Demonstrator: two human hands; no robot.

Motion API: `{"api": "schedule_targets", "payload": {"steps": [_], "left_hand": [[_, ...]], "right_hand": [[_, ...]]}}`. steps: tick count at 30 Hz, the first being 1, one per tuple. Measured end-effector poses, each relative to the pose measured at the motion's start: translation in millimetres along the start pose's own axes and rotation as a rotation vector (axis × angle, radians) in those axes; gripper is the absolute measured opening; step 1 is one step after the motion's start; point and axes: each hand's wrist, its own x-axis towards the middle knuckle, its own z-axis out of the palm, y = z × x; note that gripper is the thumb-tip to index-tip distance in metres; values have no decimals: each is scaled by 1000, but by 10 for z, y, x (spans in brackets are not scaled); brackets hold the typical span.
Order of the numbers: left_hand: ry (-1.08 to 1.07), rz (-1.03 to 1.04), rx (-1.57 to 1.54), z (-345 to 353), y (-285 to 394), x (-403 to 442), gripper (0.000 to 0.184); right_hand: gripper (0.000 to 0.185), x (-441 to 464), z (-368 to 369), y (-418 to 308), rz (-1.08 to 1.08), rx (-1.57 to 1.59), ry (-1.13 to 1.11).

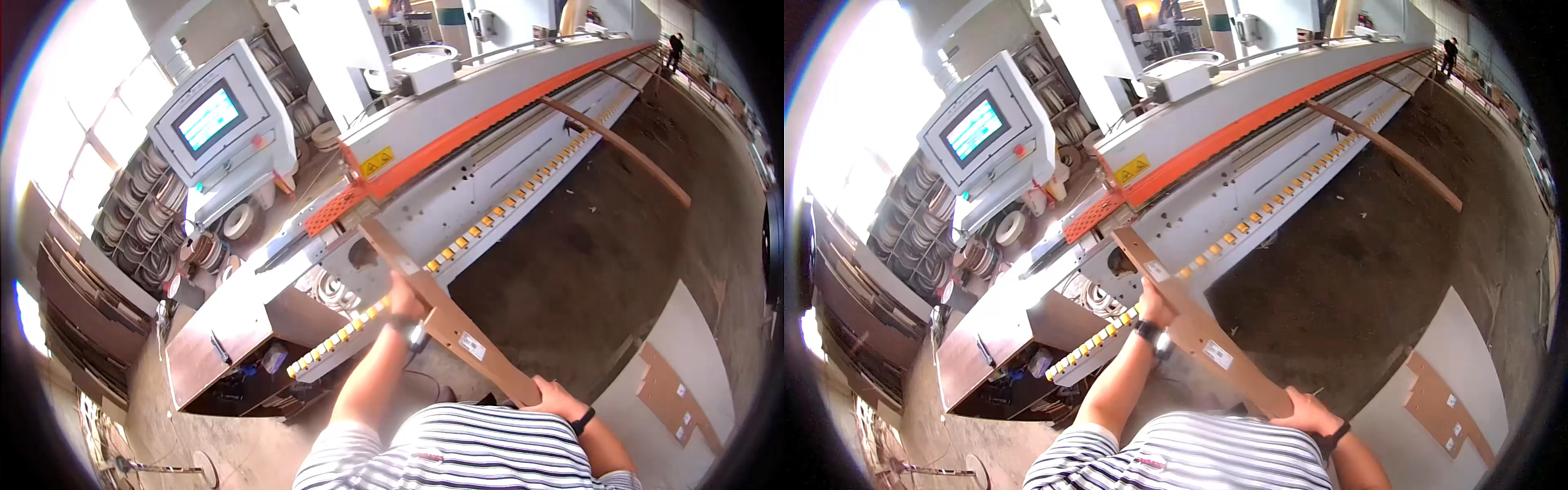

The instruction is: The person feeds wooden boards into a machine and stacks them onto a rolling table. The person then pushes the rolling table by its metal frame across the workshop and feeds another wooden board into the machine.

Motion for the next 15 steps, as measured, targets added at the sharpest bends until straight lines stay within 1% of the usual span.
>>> {"api": "schedule_targets", "payload": {"steps": [1,2,3,4,5,8,9,11,12,13,15], "left_hand": [[-29,-79,-113,-8,81,54,80],[-90,-61,-124,-326,170,383,81],[-151,-43,-135,-624,296,694,83],[-213,-26,-147,-940,386,1023,85],[-220,-91,-175,-947,389,1203,84],[-350,-206,-345,-913,454,1269,69],[-360,-155,-230,-940,457,1323,59],[-366,-94,-69,-1125,351,1625,52],[-405,-13,69,-1285,223,1892,48],[-452,102,244,-1472,46,2229,45],[-561,434,611,-1834,-283,2974,39]], "right_hand": [[84,-67,-56,42,22,-34,18],[85,-128,-87,88,56,-92,42],[81,341,352,-369,-26,-66,73],[80,361,357,-474,-20,-89,103],[79,360,347,-563,-6,-117,132],[77,356,355,-744,-12,-161,216],[76,383,352,-814,-20,-182,241],[76,453,350,-962,-38,-222,289],[75,493,359,-1054,-69,-257,321],[75,542,376,-1158,-100,-292,353],[75,644,432,-1312,-122,-336,386]]}}
